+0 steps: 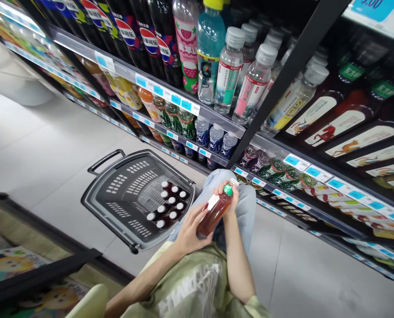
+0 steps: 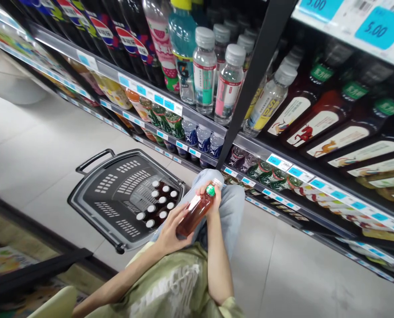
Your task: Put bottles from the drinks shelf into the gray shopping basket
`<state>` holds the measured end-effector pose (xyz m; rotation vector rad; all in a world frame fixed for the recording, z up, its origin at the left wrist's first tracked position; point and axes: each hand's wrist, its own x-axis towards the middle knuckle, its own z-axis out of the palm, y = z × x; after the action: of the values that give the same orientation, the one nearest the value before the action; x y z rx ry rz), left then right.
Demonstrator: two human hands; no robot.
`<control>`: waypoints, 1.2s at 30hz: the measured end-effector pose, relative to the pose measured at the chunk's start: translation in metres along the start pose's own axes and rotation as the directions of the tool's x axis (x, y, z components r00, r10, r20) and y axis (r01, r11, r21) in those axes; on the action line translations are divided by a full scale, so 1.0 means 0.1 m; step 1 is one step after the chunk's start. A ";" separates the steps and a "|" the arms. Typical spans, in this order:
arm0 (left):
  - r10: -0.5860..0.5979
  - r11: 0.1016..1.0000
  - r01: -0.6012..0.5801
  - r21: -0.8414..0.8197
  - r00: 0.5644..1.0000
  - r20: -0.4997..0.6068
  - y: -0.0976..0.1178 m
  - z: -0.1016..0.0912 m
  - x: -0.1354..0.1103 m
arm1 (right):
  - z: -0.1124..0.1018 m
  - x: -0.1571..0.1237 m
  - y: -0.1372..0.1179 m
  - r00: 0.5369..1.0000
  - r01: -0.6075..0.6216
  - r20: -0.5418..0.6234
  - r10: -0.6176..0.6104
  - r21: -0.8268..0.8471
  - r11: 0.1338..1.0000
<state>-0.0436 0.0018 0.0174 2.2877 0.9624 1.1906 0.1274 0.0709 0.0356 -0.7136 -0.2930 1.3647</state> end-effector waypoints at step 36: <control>-0.108 0.987 0.122 0.103 0.985 -0.133 -0.11 -0.01 0.06 | 0.03 0.08 0.26 0.985 0.072 -0.140 -0.098 -0.185 0.980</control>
<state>-0.0461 0.0140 0.0143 2.2271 1.2182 1.2754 0.1065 0.0807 0.0203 -0.9385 -0.3270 1.2064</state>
